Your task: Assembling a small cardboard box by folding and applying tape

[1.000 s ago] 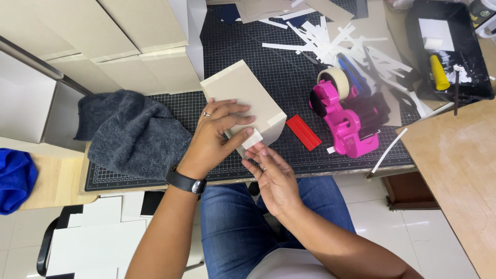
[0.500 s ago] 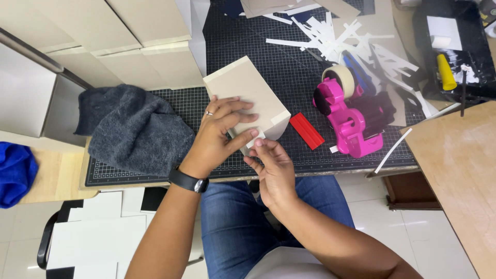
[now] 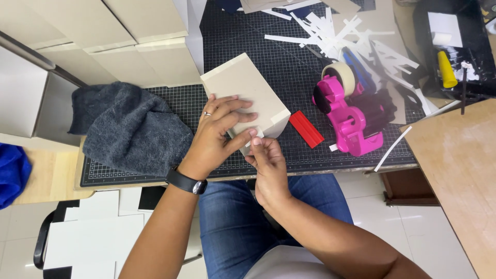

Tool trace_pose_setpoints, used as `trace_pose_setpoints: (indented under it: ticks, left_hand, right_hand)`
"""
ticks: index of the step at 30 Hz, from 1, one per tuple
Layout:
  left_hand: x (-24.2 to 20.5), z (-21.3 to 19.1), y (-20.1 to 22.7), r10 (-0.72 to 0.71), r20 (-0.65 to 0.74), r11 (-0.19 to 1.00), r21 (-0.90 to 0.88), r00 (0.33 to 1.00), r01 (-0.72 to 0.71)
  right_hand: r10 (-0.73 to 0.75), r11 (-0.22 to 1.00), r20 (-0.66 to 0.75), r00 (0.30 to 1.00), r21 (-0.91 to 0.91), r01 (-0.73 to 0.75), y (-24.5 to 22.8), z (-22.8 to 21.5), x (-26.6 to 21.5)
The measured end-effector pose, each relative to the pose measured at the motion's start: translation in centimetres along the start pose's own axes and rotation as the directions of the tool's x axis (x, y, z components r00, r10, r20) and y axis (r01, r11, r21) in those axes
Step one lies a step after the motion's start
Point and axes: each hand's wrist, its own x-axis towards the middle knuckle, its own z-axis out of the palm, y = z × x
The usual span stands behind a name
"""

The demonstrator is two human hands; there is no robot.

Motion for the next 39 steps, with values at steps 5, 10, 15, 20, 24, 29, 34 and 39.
trace_pose_setpoints:
  ticks: [5, 10, 15, 20, 24, 29, 34, 39]
  left_hand:
    - [-0.3, 0.2, -0.2, 0.001, 0.004, 1.0, 0.003, 1.0, -0.001]
    - [-0.4, 0.1, -0.4, 0.025, -0.001, 1.0, 0.01, 1.0, -0.025]
    - [-0.3, -0.1, 0.1, 0.008, 0.02, 1.0, 0.01, 1.0, -0.008]
    - [-0.5, -0.1, 0.1, 0.005, 0.024, 1.0, 0.017, 1.0, -0.006]
    - [-0.3, -0.5, 0.9, -0.032, 0.045, 0.999, -0.006, 0.998, 0.033]
    - [-0.5, 0.4, 1.0, -0.003, -0.033, 0.998, 0.06, 0.999, 0.005]
    - [-0.9, 1.3, 0.9, 0.054, -0.081, 0.99, 0.132, 0.995, -0.043]
    - [-1.3, 2.0, 1.0, 0.137, -0.106, 0.95, 0.296, 0.985, -0.1]
  right_hand:
    - [-0.01, 0.999, -0.01, 1.0, -0.037, 0.01, 0.6, -0.2, 0.2]
    - [-0.03, 0.997, 0.001, 1.0, -0.068, 0.03, -0.1, 0.1, 0.1]
    - [-0.031, 0.996, 0.012, 0.999, -0.089, 0.032, 0.4, -0.4, 0.3]
    - [-0.028, 0.996, 0.017, 0.999, -0.085, 0.029, 0.4, -0.7, 0.6]
    - [-0.017, 0.998, 0.018, 1.0, -0.061, 0.018, 0.8, -1.1, 0.9]
    - [-0.015, 0.998, 0.031, 0.999, -0.055, 0.016, 1.1, -1.5, 1.5]
    - [0.002, 0.999, 0.025, 1.0, -0.038, -0.001, 0.8, -1.8, 1.0]
    - [0.148, 0.989, 0.063, 0.987, 0.012, -0.149, -1.7, -2.7, -0.5]
